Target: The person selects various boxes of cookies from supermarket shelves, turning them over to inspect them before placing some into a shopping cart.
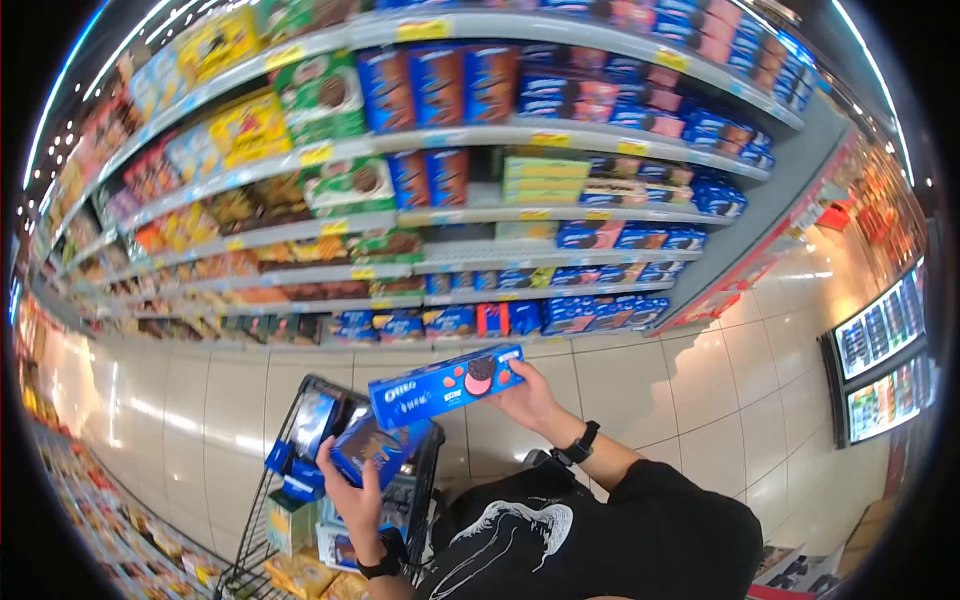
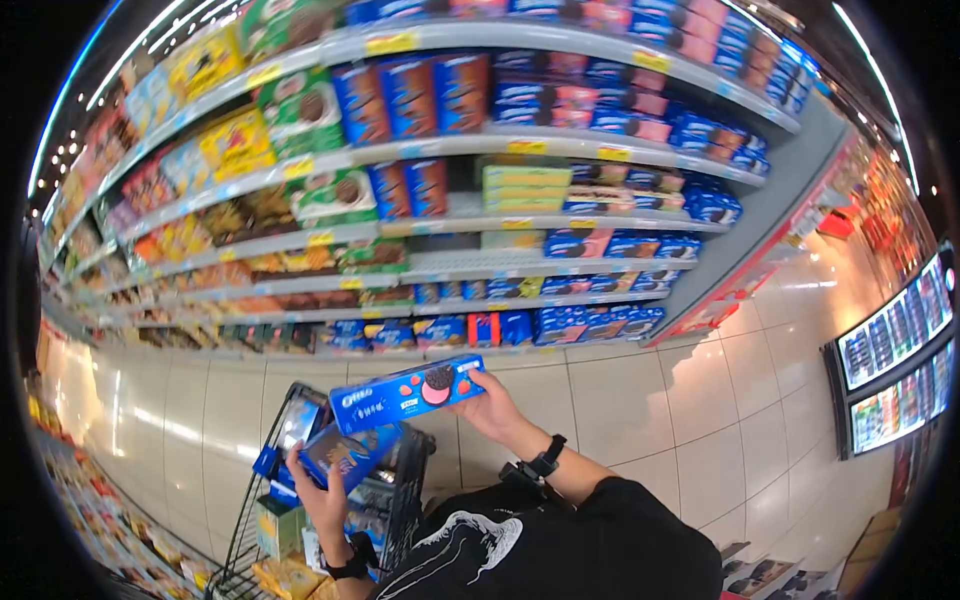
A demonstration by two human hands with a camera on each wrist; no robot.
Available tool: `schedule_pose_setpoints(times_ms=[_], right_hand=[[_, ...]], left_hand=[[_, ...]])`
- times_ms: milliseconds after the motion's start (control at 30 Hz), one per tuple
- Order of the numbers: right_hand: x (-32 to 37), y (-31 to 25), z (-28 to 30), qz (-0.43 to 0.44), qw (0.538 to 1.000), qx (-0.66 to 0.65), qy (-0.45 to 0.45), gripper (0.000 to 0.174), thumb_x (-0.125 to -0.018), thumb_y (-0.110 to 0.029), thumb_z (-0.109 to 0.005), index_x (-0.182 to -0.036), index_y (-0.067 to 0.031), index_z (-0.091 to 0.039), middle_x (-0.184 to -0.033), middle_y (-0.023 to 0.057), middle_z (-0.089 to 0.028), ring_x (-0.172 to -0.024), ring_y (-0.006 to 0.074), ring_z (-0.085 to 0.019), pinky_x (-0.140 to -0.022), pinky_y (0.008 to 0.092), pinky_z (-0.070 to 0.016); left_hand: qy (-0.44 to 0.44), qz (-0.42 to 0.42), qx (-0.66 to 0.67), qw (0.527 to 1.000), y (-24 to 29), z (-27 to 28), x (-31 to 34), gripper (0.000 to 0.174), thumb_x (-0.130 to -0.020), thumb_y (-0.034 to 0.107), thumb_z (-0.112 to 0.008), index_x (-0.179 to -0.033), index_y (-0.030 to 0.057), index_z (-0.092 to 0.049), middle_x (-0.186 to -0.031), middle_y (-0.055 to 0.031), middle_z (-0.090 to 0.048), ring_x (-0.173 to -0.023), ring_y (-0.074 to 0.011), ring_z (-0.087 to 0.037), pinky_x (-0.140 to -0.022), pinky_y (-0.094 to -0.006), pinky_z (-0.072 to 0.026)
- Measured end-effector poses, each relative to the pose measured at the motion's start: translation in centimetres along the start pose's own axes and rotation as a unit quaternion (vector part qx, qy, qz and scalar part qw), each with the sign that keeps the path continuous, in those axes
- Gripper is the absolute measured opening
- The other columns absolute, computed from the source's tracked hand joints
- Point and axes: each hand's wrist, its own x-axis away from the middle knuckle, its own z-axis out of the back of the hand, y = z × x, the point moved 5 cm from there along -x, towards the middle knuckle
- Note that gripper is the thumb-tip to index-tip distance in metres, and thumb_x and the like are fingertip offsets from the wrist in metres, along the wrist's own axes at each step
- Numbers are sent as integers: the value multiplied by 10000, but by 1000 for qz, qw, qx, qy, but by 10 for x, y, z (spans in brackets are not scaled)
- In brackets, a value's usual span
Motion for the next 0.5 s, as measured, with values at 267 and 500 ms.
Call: schedule_pose_setpoints(times_ms=[267, 500], right_hand=[[111, -169, 121, 121, 984, -21, 130, 358, -947, -317, -508, -1227, -95, -530, -1216, 77, -602, -1055, 238, -590, -873, 386, -469], [144, -273, 153, 145, 984, 19, 104, 490, -859, -151, -614, -1320, -67, -470, -1235, 91, -587, -1100, 225, -584, -935, 389, -466]], left_hand=[[-249, -122, -143, 950, 87, -219, 8, 909, -742, 234, -712, -1481, 21, -228, -851, -208, -668, -719, -365, -663, -664, -404, -524], [-395, -200, -107, 890, 158, -333, 9, 939, -736, 300, -724, -1500, 91, -221, -824, -184, -670, -718, -412, -650, -668, -444, -526]])
